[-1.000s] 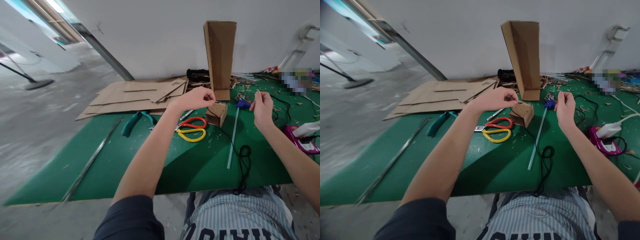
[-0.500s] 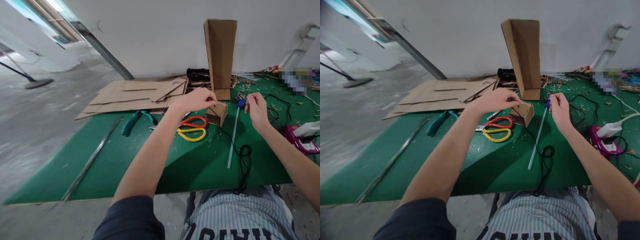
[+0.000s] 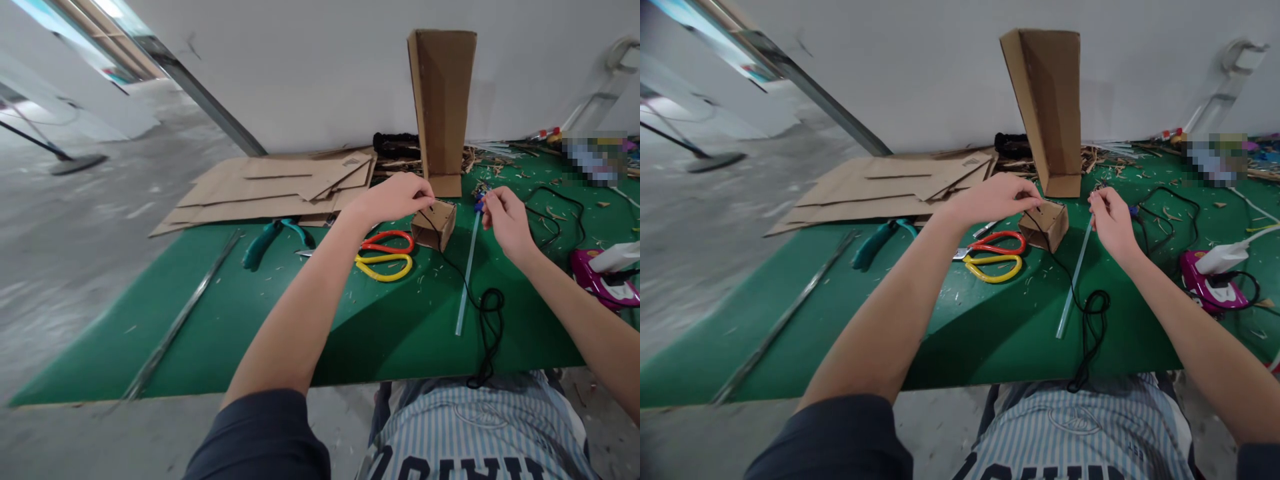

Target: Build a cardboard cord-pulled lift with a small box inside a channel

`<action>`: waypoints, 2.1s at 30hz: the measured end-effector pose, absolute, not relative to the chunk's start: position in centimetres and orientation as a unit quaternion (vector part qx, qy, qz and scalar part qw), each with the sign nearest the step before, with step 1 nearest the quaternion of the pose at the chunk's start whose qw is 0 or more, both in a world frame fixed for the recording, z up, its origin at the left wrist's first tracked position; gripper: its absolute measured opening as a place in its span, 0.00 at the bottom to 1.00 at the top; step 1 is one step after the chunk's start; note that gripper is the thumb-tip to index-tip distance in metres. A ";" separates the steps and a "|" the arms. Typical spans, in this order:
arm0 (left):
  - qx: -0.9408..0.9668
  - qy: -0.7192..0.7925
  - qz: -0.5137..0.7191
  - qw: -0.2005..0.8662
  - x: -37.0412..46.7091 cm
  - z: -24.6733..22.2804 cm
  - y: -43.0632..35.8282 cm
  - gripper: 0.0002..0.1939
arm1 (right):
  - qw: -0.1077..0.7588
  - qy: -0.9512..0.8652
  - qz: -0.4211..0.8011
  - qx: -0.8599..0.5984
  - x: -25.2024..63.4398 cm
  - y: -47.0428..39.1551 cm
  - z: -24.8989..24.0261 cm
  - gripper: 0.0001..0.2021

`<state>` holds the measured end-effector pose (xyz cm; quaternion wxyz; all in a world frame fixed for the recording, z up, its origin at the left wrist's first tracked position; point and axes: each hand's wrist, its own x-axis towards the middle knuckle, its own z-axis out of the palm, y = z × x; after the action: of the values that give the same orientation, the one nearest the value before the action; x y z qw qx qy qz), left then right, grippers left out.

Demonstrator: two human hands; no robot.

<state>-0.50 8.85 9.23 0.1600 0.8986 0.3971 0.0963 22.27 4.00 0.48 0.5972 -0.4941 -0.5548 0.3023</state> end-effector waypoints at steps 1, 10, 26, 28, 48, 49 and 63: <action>0.898 0.400 0.096 0.156 -0.5 9.3 8.8 0.14 | 0.595 -0.555 0.305 -0.495 22.2 4.0 0.5 0.19; 0.908 0.388 0.079 0.138 -0.3 8.9 8.8 0.15 | 0.588 -0.546 0.331 -0.496 21.8 3.5 0.8 0.18; 0.910 0.376 0.100 0.142 -0.3 8.5 9.1 0.12 | 0.468 -0.709 0.232 -0.475 21.2 2.4 0.7 0.08; 0.910 0.374 0.100 0.151 -0.4 8.7 8.9 0.12 | 0.453 -0.736 0.197 -0.463 21.0 2.1 0.7 0.07; 0.898 0.394 0.088 0.174 0.1 8.1 9.5 0.10 | 0.380 -0.802 0.135 -0.441 19.9 1.3 0.1 0.09; 0.897 0.395 0.090 0.174 0.0 7.9 9.8 0.13 | 0.376 -0.801 0.137 -0.445 19.8 1.3 0.1 0.09; 0.712 0.481 0.202 0.470 1.2 5.2 10.0 0.21 | 0.384 -0.793 0.107 -0.460 18.7 1.4 -0.7 0.15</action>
<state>1.16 9.98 5.20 0.4697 0.7124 0.4808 0.2017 18.70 1.44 -0.74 0.3840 -0.4599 -0.7934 0.1075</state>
